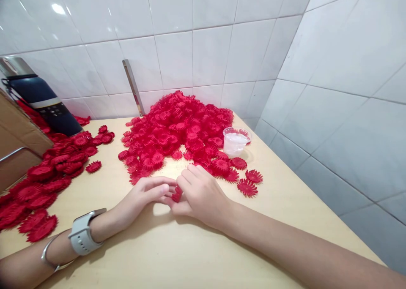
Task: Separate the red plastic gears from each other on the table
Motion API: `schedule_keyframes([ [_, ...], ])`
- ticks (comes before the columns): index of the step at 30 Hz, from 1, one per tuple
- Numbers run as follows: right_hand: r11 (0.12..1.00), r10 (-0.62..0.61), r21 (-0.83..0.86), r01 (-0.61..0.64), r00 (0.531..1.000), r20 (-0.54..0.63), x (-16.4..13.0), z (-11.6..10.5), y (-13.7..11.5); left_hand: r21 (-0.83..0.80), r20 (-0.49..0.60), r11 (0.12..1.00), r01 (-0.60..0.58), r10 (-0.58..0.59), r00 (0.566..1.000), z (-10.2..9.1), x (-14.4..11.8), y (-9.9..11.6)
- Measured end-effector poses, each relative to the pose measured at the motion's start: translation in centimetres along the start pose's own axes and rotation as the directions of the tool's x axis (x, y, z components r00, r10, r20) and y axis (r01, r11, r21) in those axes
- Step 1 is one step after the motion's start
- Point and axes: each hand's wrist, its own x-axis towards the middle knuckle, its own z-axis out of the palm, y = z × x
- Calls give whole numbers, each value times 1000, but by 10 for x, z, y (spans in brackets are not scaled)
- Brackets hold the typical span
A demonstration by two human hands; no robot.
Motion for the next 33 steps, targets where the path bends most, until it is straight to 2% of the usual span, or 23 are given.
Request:
schedule_keyframes([
  [4, 1000, -21, 15, 22, 998, -51, -2, 0, 1, -31, -11, 1000, -1, 1, 1000, 0, 1, -1],
  [9, 990, -95, 100, 99, 995, -43, -6, -3, 2, 25, 67, 1000, 19, -21, 998, -2, 0, -2],
  [12, 996, -38, 81, 38, 999, 2, -4, -5, 3, 40, 69, 999, 18, -21, 997, -2, 0, -4],
  [18, 999, 41, 14, -41, 999, 8, -2, 0, 3, 21, -53, 1000, -8, 9, 999, -3, 2, -6],
  [23, 988, 145, 45, -148, 988, 51, -2, 2, 2, -108, -64, 994, 6, -13, 998, -3, 1, -4],
  [25, 991, 123, 53, -127, 990, 65, -2, 1, 2, -147, -60, 989, 11, -20, 998, -3, 1, -3],
  [28, 992, 26, 121, -28, 1000, 14, -3, -2, 3, -180, -23, 983, 18, -23, 999, -3, 2, -4],
  [33, 982, -97, 162, 101, 995, -31, -3, -5, 0, -113, 55, 994, 2, 4, 998, -3, 3, -4],
])
